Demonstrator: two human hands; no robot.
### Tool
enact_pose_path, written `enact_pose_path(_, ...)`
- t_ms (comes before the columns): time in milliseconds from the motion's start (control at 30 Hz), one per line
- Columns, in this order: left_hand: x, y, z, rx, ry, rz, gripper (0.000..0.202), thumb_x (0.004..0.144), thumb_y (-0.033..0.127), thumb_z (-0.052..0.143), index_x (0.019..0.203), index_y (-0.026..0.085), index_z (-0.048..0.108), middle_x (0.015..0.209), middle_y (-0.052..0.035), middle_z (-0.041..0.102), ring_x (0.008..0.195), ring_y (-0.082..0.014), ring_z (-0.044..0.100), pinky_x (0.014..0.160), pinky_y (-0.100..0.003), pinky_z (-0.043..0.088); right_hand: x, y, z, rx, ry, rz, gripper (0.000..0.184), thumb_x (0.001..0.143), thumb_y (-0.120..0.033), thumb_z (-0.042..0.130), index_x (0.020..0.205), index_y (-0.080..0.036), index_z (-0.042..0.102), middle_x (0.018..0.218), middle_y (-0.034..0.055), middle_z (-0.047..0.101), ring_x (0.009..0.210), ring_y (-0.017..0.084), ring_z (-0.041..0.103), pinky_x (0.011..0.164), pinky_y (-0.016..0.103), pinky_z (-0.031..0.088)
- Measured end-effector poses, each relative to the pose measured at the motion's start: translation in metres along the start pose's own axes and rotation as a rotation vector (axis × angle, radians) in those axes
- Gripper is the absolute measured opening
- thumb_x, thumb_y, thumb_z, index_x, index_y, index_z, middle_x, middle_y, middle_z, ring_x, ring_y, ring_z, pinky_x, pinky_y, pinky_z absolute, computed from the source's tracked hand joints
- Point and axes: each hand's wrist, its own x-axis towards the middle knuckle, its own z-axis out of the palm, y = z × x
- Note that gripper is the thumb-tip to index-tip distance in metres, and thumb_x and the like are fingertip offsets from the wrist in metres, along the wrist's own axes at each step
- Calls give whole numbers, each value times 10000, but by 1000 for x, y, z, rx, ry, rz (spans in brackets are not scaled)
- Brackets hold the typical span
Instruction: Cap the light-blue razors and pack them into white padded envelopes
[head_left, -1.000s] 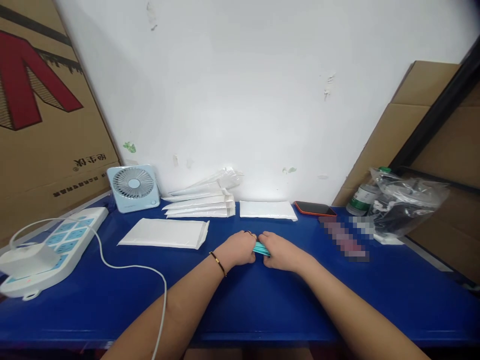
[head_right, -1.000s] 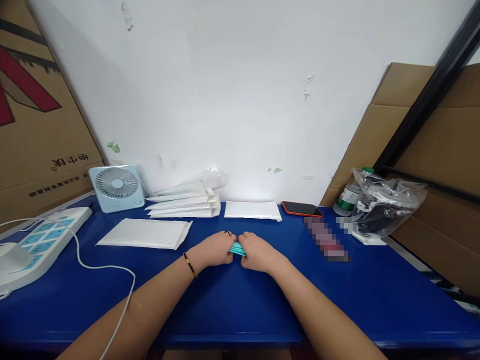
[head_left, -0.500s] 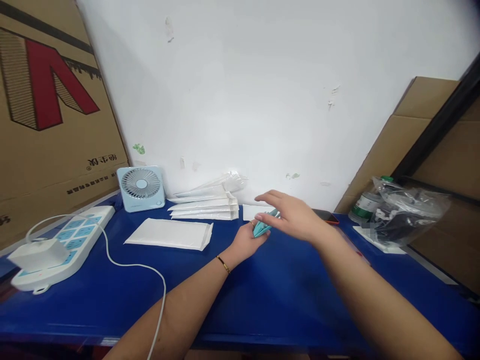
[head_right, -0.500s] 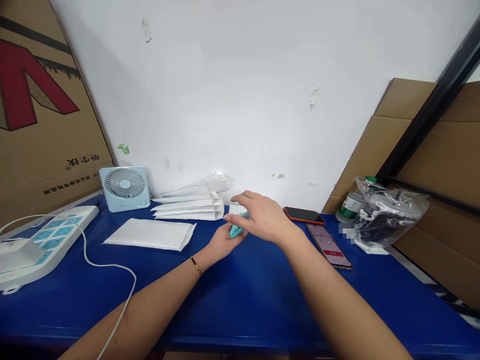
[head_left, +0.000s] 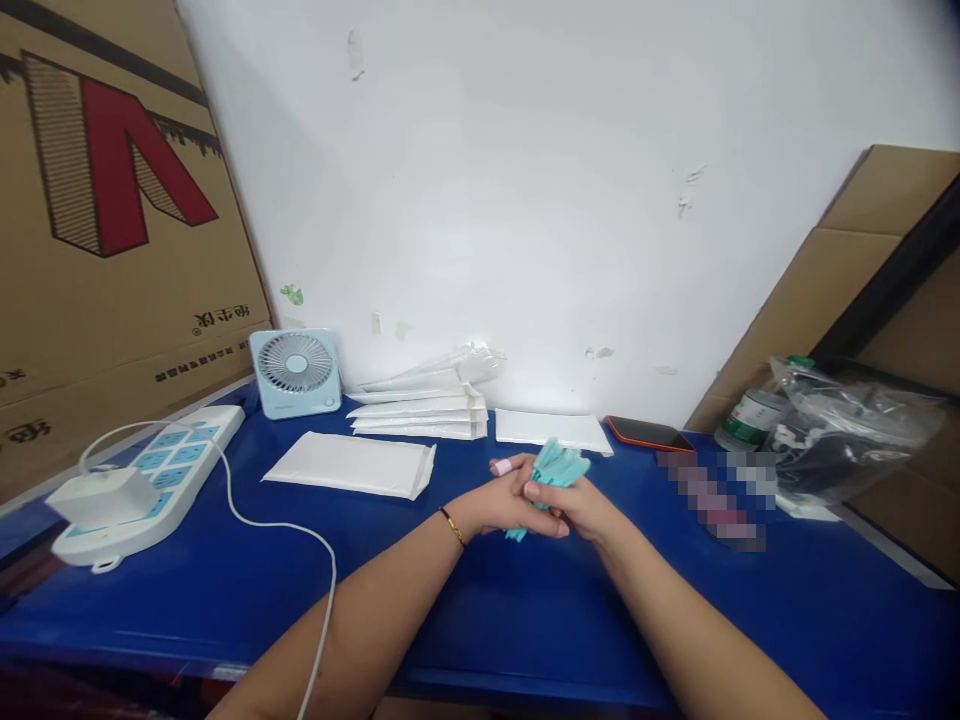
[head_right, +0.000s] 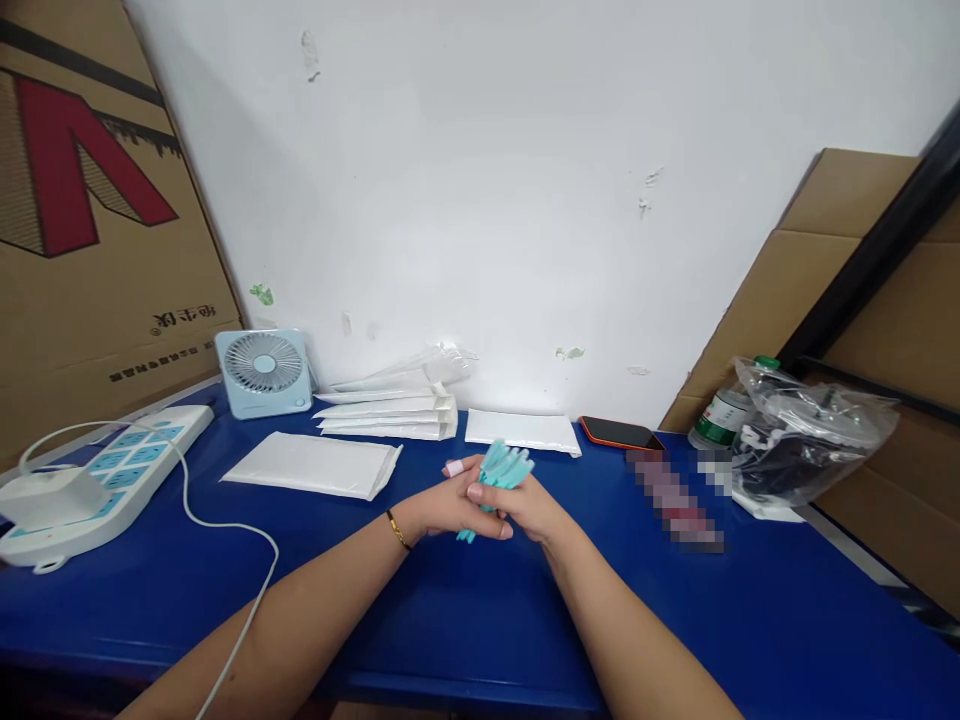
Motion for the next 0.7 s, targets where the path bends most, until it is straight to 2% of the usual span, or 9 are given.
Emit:
enact_pose_path(67, -14, 12, -20, 249, 21, 115, 629, 514, 358, 797, 1078, 186, 576, 1022, -64, 635, 964, -245, 593, 840, -343, 465, -2, -4, -1, 142, 92, -91, 155, 742, -346, 687, 738, -199, 637, 896, 45, 673, 909, 225, 624, 851, 387, 460)
enact_pose_path(133, -36, 21, -52, 532, 137, 74, 917, 386, 380, 842, 1223, 201, 514, 1233, -102, 558, 1142, -313, 503, 976, -383, 383, -3, -11, -9, 300, 159, -175, 199, 780, -333, 652, 661, -198, 568, 657, -8, 615, 674, 150, 615, 726, 324, 490)
enact_pose_path(233, -72, 21, -105, 817, 264, -314, 1044, 353, 355, 837, 1312, 232, 442, 1366, -109, 456, 1267, -346, 387, 1025, -386, 334, -4, -16, -25, 482, 226, -192, 187, 811, -290, 625, 689, -203, 512, 466, -87, 411, 368, 50, 365, 447, 199, 393)
enact_pose_path(267, -82, 17, -119, 860, 264, -473, 1081, 340, 354, 832, 1332, 236, 418, 1381, -113, 440, 1276, -352, 374, 1017, -390, 342, -4, -16, -30, 514, 240, -180, 153, 806, -272, 631, 727, -207, 516, 457, -101, 371, 338, 36, 286, 391, 174, 329)
enact_pose_path(333, -93, 5, -139, 848, 169, -719, 1150, 342, 367, 821, 1380, 215, 350, 1406, -137, 403, 1257, -346, 405, 989, -389, 373, -4, -14, -36, 549, 266, -151, 120, 787, -242, 647, 810, -216, 532, 463, -113, 341, 325, 23, 203, 341, 153, 235)
enact_pose_path(433, -93, -14, -148, 861, 85, -801, 1240, 317, 328, 818, 1421, 215, 264, 1449, -147, 329, 1277, -330, 383, 998, -375, 368, -4, -10, -38, 591, 291, -110, 148, 768, -230, 658, 848, -218, 533, 473, -118, 335, 327, 17, 160, 327, 147, 192)
enact_pose_path(533, -87, -21, -142, 953, 110, -790, 1228, 293, 322, 818, 1404, 233, 304, 1446, -147, 329, 1284, -341, 366, 981, -380, 381, -4, -9, -36, 600, 294, -82, 164, 750, -244, 672, 800, -210, 520, 476, -115, 346, 329, 16, 162, 327, 150, 183)
enact_pose_path(633, -82, -16, -131, 1019, 149, -744, 1003, 381, 357, 781, 1319, 248, 442, 1327, -124, 481, 1174, -357, 477, 931, -416, 407, -4, -11, -33, 563, 289, -68, 193, 724, -260, 692, 771, -202, 514, 468, -114, 347, 329, 16, 175, 331, 155, 186)
enact_pose_path(700, -75, -10, -121, 1035, 161, -651, 824, 460, 368, 735, 1244, 246, 513, 1221, -95, 567, 1079, -336, 546, 913, -415, 412, -5, -13, -30, 531, 290, -70, 211, 707, -278, 702, 775, -199, 518, 462, -116, 340, 330, 15, 178, 332, 158, 185)
